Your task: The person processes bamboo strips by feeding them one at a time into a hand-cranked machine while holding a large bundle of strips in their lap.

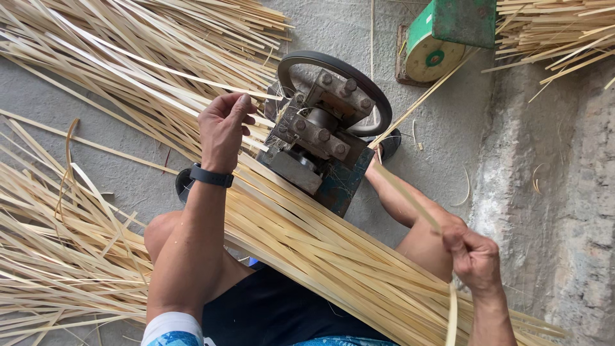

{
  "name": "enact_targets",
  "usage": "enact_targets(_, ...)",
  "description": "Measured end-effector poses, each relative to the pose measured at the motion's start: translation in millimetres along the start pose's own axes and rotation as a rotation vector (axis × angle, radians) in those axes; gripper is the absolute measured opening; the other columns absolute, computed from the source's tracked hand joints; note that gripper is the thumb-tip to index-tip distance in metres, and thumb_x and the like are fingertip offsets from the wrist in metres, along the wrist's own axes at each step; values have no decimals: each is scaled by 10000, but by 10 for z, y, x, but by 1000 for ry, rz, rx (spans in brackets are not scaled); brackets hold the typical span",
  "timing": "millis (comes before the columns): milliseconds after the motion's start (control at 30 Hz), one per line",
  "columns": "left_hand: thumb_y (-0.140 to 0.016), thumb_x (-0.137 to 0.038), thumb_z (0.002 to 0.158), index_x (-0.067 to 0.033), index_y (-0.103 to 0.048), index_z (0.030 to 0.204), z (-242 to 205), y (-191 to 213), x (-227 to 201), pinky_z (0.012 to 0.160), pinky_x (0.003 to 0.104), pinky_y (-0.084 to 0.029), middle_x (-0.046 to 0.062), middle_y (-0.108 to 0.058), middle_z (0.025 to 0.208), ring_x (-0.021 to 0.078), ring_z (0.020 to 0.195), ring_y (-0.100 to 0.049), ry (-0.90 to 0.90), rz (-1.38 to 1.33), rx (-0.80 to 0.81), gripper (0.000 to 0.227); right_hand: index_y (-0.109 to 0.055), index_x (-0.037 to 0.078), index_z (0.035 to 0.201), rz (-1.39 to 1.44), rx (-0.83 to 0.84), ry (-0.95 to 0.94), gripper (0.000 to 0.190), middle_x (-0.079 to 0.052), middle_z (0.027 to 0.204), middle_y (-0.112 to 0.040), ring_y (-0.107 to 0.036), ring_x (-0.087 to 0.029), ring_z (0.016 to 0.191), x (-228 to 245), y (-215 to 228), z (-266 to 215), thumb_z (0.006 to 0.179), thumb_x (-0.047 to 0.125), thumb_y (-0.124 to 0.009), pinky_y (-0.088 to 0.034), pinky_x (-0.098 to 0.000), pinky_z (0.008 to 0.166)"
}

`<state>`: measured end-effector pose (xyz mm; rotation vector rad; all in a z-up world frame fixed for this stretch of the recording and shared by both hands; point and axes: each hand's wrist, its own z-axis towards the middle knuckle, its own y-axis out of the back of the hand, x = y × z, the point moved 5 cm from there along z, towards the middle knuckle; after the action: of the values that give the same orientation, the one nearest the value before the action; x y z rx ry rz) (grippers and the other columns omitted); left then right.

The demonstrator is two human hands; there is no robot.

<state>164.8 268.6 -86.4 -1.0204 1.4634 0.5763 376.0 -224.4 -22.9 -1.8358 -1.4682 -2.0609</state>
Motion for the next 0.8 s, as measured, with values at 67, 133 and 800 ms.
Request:
enact_targets(67, -710, -235, 1004, -39, -718, 1071, -3, -5, 7, 583, 218, -525, 43, -748, 898, 91, 726, -677, 1, -8, 5, 207, -791, 44, 1105, -163, -82, 126, 382, -14, 609, -588, -502, -91, 532, 241, 26, 113, 948, 366, -657, -391, -290, 462)
enact_targets(133, -711, -234, 1003, -38, -718, 1070, 2, -24, 10, 581, 218, -525, 43, -748, 898, 91, 724, -677, 5, -10, 10, 208, -756, 42, 1147, -321, -104, 358, 415, -27, 762, -585, -530, -104, 637, 556, 16, 206, 924, 388, -703, -448, -288, 546)
enact_targets(800, -704, -344, 974, -16, -669, 1173, 84, -27, 99, 540, 217, -564, 62, -720, 974, 90, 724, -688, -3, 50, -53, 386, -813, 88, 992, -340, 92, 231, 295, -69, 647, -717, -619, -144, 483, 875, -907, 906, 961, 355, -690, -448, -341, 440)
